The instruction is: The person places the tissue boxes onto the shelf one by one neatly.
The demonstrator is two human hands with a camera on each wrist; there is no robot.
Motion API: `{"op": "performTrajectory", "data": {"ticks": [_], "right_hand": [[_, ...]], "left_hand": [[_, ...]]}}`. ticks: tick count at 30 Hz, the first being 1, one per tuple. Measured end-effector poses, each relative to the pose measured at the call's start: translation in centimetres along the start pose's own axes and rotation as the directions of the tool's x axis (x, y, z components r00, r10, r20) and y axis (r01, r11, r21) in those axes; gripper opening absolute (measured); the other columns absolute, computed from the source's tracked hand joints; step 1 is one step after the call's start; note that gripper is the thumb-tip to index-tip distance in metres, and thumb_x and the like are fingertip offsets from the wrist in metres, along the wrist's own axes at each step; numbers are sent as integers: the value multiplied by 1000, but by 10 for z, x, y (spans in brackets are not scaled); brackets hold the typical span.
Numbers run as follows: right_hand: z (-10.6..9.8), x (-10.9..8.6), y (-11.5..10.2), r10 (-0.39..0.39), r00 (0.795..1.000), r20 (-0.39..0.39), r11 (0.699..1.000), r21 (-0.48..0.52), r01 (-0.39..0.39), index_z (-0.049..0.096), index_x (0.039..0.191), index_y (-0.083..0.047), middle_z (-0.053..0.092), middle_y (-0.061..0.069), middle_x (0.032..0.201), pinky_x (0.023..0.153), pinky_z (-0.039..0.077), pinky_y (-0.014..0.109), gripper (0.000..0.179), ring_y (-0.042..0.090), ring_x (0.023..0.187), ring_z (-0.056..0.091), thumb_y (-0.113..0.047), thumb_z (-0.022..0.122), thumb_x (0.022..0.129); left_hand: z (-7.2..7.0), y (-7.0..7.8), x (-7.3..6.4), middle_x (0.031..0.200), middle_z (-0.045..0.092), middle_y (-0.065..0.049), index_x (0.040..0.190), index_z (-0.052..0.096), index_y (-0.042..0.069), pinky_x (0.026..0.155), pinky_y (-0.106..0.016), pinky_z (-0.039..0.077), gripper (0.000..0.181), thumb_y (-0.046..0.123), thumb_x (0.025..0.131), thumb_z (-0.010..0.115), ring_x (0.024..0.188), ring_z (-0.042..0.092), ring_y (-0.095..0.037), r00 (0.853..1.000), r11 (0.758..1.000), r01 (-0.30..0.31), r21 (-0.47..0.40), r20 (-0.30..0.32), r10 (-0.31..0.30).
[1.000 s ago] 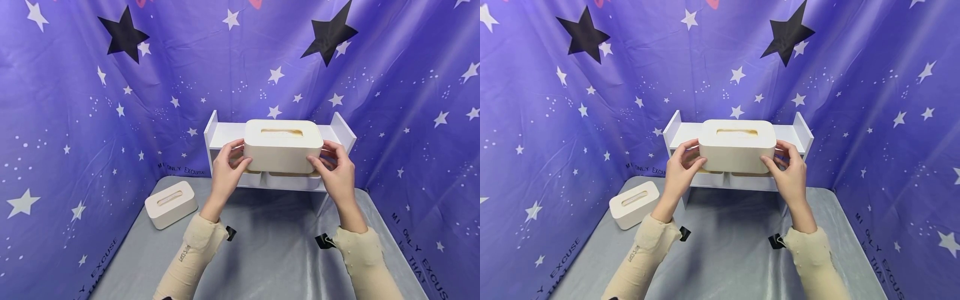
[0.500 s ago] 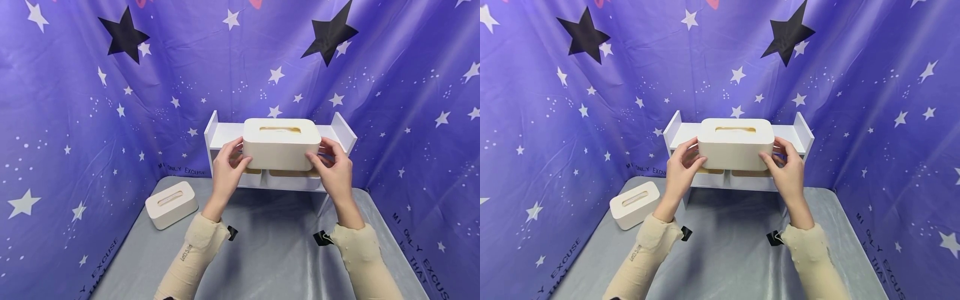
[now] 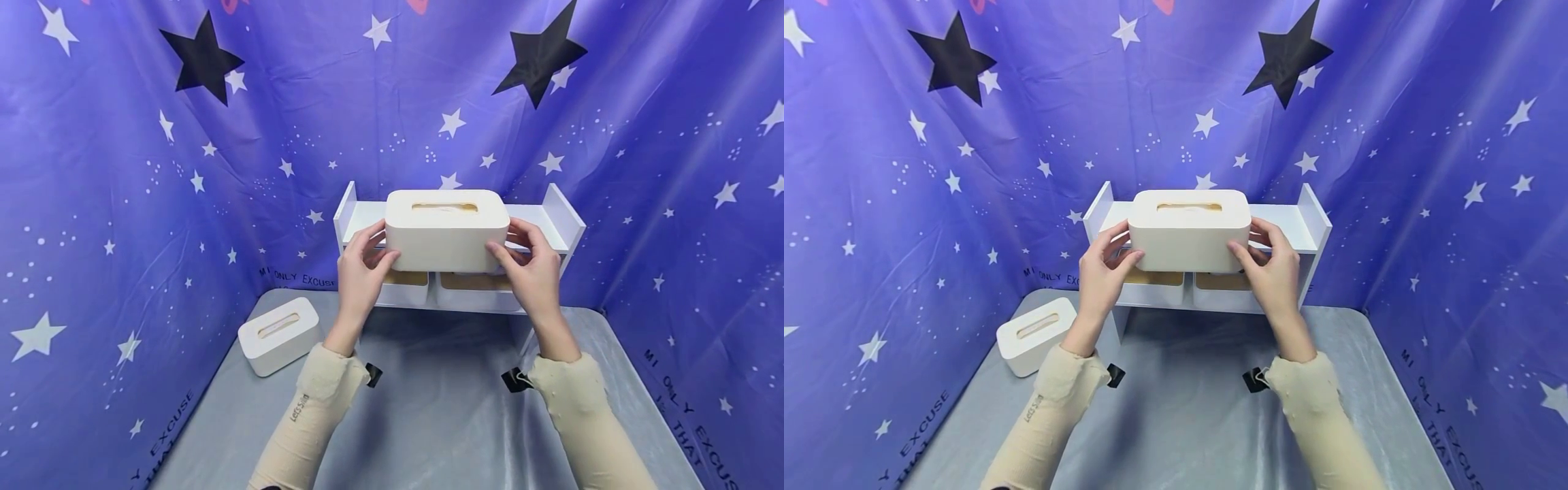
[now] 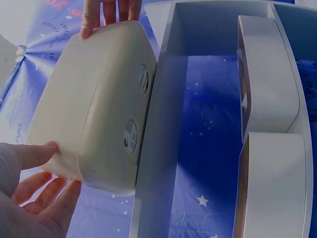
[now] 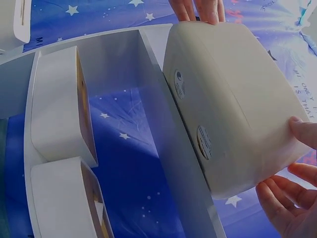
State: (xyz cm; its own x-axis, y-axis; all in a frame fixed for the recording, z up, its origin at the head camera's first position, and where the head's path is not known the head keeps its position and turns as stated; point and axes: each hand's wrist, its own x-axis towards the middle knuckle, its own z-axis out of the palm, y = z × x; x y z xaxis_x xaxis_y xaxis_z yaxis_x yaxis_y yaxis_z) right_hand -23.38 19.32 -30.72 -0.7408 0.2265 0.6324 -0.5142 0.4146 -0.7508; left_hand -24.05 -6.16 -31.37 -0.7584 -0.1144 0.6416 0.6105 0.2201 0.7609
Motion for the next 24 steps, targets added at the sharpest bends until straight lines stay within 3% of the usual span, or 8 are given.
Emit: {"op": "performTrajectory", "data": {"ticks": [5, 12, 19, 24], "right_hand": [[6, 3, 0, 6, 1000, 19, 999, 31, -7, 62, 131, -1, 68, 17, 123, 83, 53, 4, 48, -4, 99, 61, -10, 77, 86], [14, 8, 0, -10, 999, 30, 998, 65, 8, 62, 130, 0, 68, 17, 123, 82, 52, 3, 47, 0, 99, 61, -11, 77, 87], [21, 11, 5, -4, 999, 48, 997, 73, 1, 60, 132, 0, 67, 18, 125, 81, 52, 2, 49, 2, 99, 61, -9, 77, 87], [24, 14, 6, -10, 998, 70, 998, 70, 5, 59, 133, -2, 66, 16, 128, 82, 52, 3, 50, 11, 105, 62, -11, 77, 87]], "left_hand": [[-3, -2, 3, 131, 64, -15, 132, 62, 3, 95, -38, 60, 51, 1, 84, 77, 120, 66, -27, 1000, 1000, 5, 4, -4, -5], [-8, -6, 9, 130, 64, -17, 132, 62, 2, 92, -28, 60, 51, -2, 83, 77, 119, 66, -28, 1000, 1000, -9, 6, -12, 9], [-11, -7, 14, 132, 62, -18, 132, 62, 0, 95, -35, 60, 52, -4, 82, 77, 121, 65, -31, 1000, 999, 19, -34, -13, -19], [-13, -9, 17, 134, 62, -18, 133, 61, 0, 97, -38, 59, 52, -4, 83, 76, 122, 64, -31, 999, 999, 34, -34, -15, -34]]}}
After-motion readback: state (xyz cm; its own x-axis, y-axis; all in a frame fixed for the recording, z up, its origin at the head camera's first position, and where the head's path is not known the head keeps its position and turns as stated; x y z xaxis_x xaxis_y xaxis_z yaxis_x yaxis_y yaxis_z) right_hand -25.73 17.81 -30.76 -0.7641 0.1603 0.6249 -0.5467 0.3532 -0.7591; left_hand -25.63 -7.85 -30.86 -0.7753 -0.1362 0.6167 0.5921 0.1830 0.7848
